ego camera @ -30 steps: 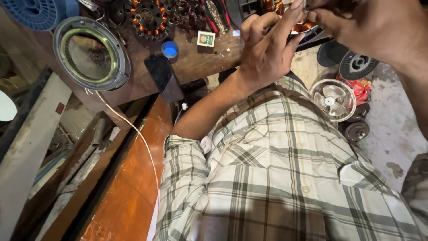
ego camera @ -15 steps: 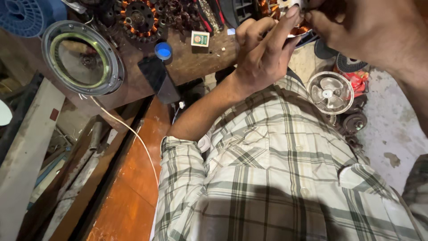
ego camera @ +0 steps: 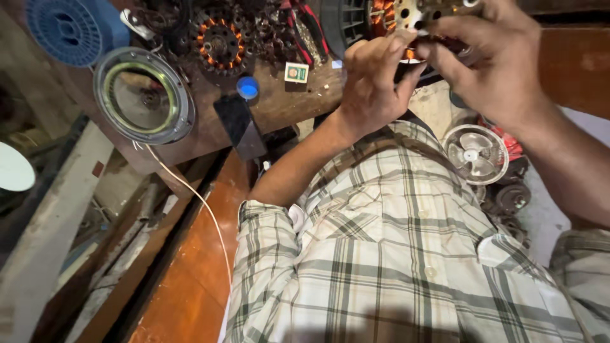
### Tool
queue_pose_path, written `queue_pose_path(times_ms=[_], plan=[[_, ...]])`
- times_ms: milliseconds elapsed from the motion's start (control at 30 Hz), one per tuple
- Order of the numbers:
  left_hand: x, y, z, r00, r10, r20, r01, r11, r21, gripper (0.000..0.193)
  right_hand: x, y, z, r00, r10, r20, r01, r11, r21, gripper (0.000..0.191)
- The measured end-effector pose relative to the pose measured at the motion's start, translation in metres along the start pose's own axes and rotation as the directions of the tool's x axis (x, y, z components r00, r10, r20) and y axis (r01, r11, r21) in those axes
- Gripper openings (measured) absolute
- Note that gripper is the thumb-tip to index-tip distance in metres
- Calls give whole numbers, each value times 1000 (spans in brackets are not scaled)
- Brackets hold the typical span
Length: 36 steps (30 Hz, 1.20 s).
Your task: The person works on a motor stator, using a screwdriver to adjust copper windings and a lighter to heat and seal wire ends. They also use pliers to cut a wire and manipulate small components on a cluttered workbench.
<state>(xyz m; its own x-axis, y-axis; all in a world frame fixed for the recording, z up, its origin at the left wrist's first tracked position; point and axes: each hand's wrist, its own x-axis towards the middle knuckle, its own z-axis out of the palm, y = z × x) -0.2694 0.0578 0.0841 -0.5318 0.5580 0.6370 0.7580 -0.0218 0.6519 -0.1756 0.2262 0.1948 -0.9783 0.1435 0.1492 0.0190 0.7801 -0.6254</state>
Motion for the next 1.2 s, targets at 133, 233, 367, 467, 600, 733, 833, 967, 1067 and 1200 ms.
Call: queue_pose_path(times_ms=[133,233,367,467,600,733,833,967,1067,1200], plan=[[-2,-1,1,1000,22,-3,-22,1000,23,95,-3,6,7,997,82,-13,-82,995,-63,12],[-3,0,0,999,27,17,-28,999,35,91,0,0,8,997,60,-45,-66,988,-139,10],[-3,0,0,1000,20,9,-20,999,30,88,6,-8,2,995,96,-35,-99,990,-102,13],[-3,-1,2,999,38,7,-38,998,48,87,8,-3,-8,939,340,47,-340,904,260,13],[-5,-2,3,999,30,33,-32,998,61,88,9,7,-12,958,262,114,-284,920,269,9],[-7,-2,2,999,-2,51,1,1000,29,87,11,10,-13,990,90,107,-110,974,198,7],[-6,-2,-1,998,-8,57,8,1000,-14,86,11,7,-12,993,63,105,-67,997,34,9],[-2,-2,-7,998,-10,64,14,998,-63,86,-3,0,2,997,74,-29,-75,996,-43,21],[2,0,-11,997,24,67,-20,998,-56,85,-20,-3,17,993,21,-114,-13,997,76,33],[4,7,-13,996,39,79,-41,999,23,82,-37,-5,32,977,-21,-214,-2,994,-107,44]])
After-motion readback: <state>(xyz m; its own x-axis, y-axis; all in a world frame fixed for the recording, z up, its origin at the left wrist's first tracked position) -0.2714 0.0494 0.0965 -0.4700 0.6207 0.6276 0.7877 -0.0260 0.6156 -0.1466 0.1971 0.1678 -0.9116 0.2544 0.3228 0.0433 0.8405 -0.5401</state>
